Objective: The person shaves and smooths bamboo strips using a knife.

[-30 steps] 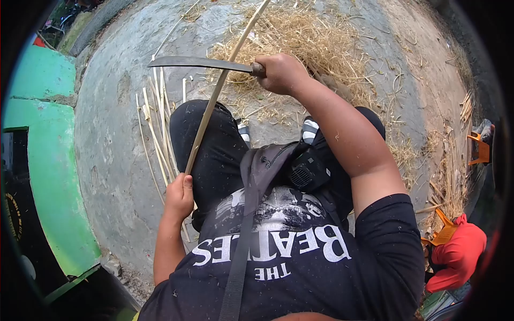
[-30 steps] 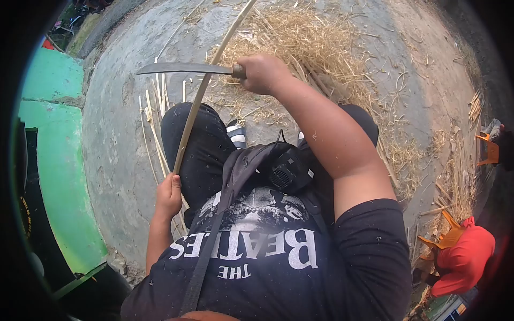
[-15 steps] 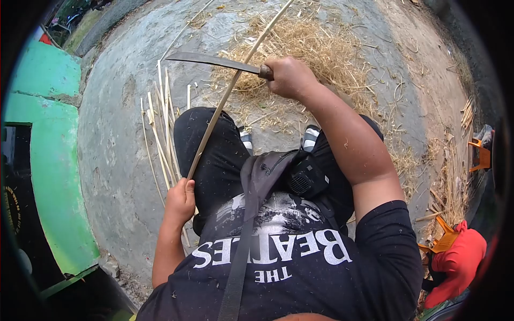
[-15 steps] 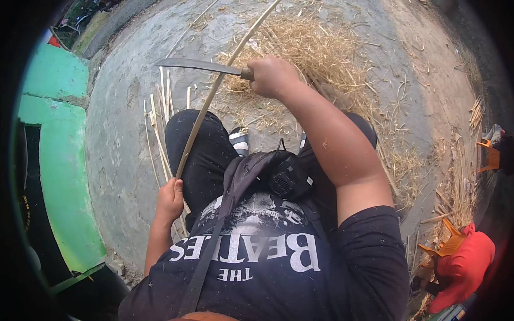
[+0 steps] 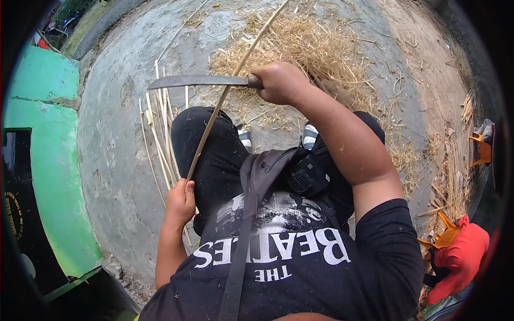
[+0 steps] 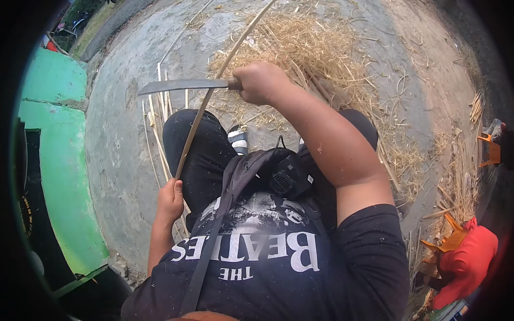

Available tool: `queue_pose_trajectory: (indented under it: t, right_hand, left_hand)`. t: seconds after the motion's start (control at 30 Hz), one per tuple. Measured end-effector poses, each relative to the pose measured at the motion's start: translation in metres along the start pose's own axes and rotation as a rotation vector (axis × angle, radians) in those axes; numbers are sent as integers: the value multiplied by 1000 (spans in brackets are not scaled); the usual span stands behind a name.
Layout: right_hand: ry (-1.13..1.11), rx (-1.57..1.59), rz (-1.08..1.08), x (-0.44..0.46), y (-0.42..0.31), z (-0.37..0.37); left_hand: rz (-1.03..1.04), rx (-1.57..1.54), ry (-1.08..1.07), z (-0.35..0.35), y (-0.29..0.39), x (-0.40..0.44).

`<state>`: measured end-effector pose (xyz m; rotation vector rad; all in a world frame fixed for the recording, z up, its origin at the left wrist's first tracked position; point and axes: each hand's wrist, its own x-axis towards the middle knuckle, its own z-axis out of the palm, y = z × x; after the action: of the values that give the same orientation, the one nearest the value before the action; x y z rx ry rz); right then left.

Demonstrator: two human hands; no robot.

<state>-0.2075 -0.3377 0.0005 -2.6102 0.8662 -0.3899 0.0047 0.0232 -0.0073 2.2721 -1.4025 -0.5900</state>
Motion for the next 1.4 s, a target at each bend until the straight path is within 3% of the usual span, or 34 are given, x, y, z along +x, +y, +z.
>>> queue_pose_trajectory:
  t: [0.07, 0.17, 0.3, 0.47, 0.57, 0.6, 0.73, 0.87, 1.0, 1.13, 1.27, 1.37, 1.4]
  right_hand:
    - [16, -70, -126, -4, -7, 1]
    - [-1, 167, 126, 20, 35, 2]
    - [-14, 53, 187, 18, 29, 13]
    - [-14, -120, -60, -1, -12, -7]
    - [-65, -24, 114, 16, 14, -18]
    - [10, 1, 182, 23, 23, -24]
    - [14, -61, 269, 17, 26, -25]
    - [136, -102, -111, -1, 4, -21]
    - [-37, -6, 35, 3, 28, -15]
    - [-20, 23, 141, 14, 42, -2]
    - [-155, -126, -93, -1, -3, -10]
    - [-139, 92, 174, 18, 37, 7]
    - [16, 63, 253, 28, 55, 10]
  left_hand:
    - [26, -1, 28, 7, -3, 3]
    - [-2, -27, 32, 5, 2, 0]
    - [-49, -94, -46, -8, 3, 5]
    - [-25, -36, -5, 1, -1, 1]
    - [11, -25, 76, 12, -1, -3]
    - [33, -25, 109, 13, -1, 1]
    - [22, -48, 49, 3, 0, -1]
    - [4, -100, 6, -5, 0, -14]
    - [-36, -133, -21, -5, -11, -39]
    - [-127, -196, -78, -8, -17, -41]
    - [-78, -22, -14, -7, -8, -37]
    - [-75, 38, 3, -1, -17, -44]
    - [-71, 39, 11, -1, -15, -42]
